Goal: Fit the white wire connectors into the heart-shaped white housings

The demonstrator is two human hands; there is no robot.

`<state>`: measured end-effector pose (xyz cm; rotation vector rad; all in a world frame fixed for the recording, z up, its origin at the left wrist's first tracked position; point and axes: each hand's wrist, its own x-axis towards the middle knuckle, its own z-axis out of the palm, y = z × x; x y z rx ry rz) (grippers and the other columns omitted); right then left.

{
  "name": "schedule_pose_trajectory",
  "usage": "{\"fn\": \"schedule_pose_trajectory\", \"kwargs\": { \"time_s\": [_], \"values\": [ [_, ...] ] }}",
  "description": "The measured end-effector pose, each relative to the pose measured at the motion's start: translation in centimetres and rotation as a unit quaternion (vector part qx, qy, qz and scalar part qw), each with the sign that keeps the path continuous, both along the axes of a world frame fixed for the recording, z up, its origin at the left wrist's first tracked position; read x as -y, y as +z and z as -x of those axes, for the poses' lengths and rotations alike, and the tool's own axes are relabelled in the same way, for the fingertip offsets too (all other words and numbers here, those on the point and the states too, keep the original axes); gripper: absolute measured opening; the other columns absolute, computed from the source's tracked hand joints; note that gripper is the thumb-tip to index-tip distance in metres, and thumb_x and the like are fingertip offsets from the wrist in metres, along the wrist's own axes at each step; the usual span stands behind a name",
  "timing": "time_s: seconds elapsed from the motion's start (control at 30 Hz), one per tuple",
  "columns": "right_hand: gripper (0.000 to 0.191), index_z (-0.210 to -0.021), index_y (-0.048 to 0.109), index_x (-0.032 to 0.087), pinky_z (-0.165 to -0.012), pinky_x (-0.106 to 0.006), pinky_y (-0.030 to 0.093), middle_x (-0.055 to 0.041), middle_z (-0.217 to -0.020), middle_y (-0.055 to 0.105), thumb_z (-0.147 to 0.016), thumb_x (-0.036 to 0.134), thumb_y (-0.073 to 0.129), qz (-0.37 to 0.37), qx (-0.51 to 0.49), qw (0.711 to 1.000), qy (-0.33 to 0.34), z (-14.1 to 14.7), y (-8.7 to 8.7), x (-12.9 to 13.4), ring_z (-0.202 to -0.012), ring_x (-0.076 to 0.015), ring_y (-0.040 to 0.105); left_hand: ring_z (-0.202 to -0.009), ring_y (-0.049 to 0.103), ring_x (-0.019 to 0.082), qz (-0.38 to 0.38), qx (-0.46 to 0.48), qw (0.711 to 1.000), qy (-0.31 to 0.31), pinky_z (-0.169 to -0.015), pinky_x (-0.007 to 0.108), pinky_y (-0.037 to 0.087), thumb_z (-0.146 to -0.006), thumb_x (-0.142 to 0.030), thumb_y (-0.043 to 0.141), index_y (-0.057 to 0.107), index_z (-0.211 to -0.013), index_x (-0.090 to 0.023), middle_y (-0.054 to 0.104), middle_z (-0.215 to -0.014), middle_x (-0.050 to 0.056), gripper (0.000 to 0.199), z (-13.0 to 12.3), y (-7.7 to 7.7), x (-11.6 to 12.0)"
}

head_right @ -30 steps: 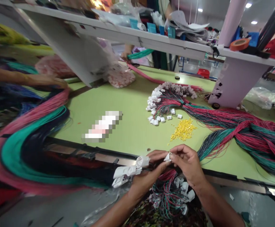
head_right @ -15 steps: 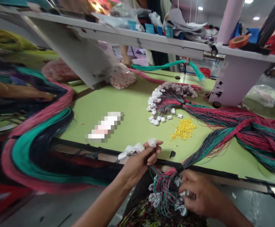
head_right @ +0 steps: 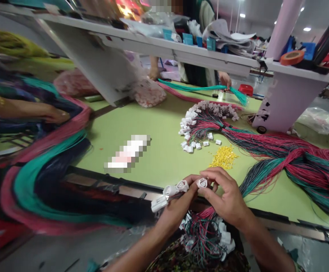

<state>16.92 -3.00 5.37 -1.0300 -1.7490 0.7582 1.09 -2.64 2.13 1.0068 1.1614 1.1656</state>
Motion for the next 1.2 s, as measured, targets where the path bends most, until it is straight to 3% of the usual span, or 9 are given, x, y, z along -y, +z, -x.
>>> {"fn": "schedule_pose_trajectory", "kwargs": {
  "time_s": [0.1,0.2,0.37,0.47,0.6,0.7,0.8,0.9,1.2],
  "values": [
    [0.015,-0.106,0.074,0.025,-0.088,-0.032,0.054,-0.005,-0.105,0.074,-0.093,0.021,0.068,0.036,-0.038,0.998,0.032,0.0,-0.2,-0.7,-0.101,-0.0196,0.067,-0.054,0.05,0.012,0.005,0.027,0.999,-0.016,-0.052,0.024,0.036,-0.083,-0.052,0.07,0.072,-0.077,-0.019,0.066,-0.066,0.0,0.033,0.1,0.4,0.0],
    [0.017,-0.109,0.074,0.028,-0.092,-0.032,0.052,-0.0037,-0.106,0.074,-0.093,0.022,0.07,0.082,-0.079,0.992,0.061,-1.2,-0.6,-1.2,-0.102,-0.0186,0.067,-0.043,0.037,0.006,0.056,0.107,0.987,-0.104,-0.047,0.024,0.027,-0.085,-0.057,0.067,0.073,-0.077,-0.018,0.066,-0.063,-0.001,0.04,0.5,0.7,-0.5],
    [0.021,-0.109,0.076,0.031,-0.09,-0.032,0.053,-0.0022,-0.106,0.07,-0.089,0.025,0.077,0.162,-0.135,0.96,0.186,-3.0,-1.9,-0.9,-0.1,-0.0169,0.066,-0.051,0.057,0.012,0.12,0.145,0.945,-0.267,-0.054,0.025,0.038,-0.066,-0.049,0.088,0.076,-0.078,-0.02,0.068,-0.057,0.0,0.034,2.0,0.4,-1.1],
    [0.023,-0.111,0.075,0.032,-0.086,-0.032,0.054,-0.0026,-0.105,0.071,-0.089,0.025,0.078,0.206,-0.158,0.937,0.234,-3.6,-3.1,0.4,-0.097,-0.0162,0.067,-0.05,0.053,0.012,0.144,0.113,0.92,-0.348,-0.051,0.025,0.036,-0.065,-0.044,0.088,0.076,-0.075,-0.019,0.069,-0.058,0.0,0.03,2.6,0.0,-0.6],
    [0.02,-0.113,0.073,0.027,-0.096,-0.037,0.051,-0.0059,-0.111,0.073,-0.092,0.029,0.073,0.226,-0.112,0.947,0.198,-4.5,-3.4,1.3,-0.106,-0.0197,0.067,-0.05,0.043,0.009,0.167,0.102,0.938,-0.285,-0.048,0.024,0.026,-0.063,-0.04,0.089,0.076,-0.078,-0.019,0.068,-0.061,0.0,0.029,2.1,-0.3,0.1],
    [0.016,-0.109,0.072,0.023,-0.093,-0.037,0.052,-0.0072,-0.111,0.072,-0.097,0.027,0.062,0.2,0.007,0.978,0.067,-5.3,-3.0,0.0,-0.105,-0.0208,0.066,-0.045,0.033,0.005,0.149,0.135,0.96,-0.194,-0.046,0.024,0.018,-0.069,-0.043,0.085,0.077,-0.084,-0.017,0.069,-0.069,0.003,0.031,1.2,-0.3,-0.1],
    [0.015,-0.102,0.07,0.02,-0.078,-0.033,0.052,-0.0054,-0.097,0.069,-0.095,0.019,0.057,0.146,0.153,0.976,-0.043,-6.0,-3.4,-2.3,-0.086,-0.0187,0.065,-0.043,0.029,0.003,0.122,0.166,0.976,-0.074,-0.044,0.025,0.015,-0.073,-0.044,0.083,0.075,-0.088,-0.017,0.071,-0.077,0.005,0.032,0.4,-0.6,-0.8],
    [0.018,-0.099,0.07,0.019,-0.078,-0.032,0.051,-0.0051,-0.094,0.067,-0.09,0.011,0.056,0.101,0.246,0.963,-0.053,-6.3,-4.4,-4.0,-0.083,-0.0186,0.064,-0.042,0.03,0.002,0.136,0.184,0.973,-0.019,-0.042,0.022,0.013,-0.068,-0.046,0.086,0.074,-0.088,-0.016,0.072,-0.076,0.004,0.038,0.1,-1.0,-1.3],
    [0.018,-0.099,0.076,0.021,-0.08,-0.031,0.051,-0.0059,-0.094,0.069,-0.093,0.013,0.061,0.022,0.319,0.948,-0.012,-6.3,-5.7,-5.9,-0.087,-0.0189,0.066,-0.041,0.032,0.0,0.151,0.187,0.97,-0.027,-0.042,0.019,0.012,-0.065,-0.049,0.089,0.073,-0.089,-0.015,0.07,-0.074,0.002,0.045,-0.1,-1.0,-1.5]
  ]
}}
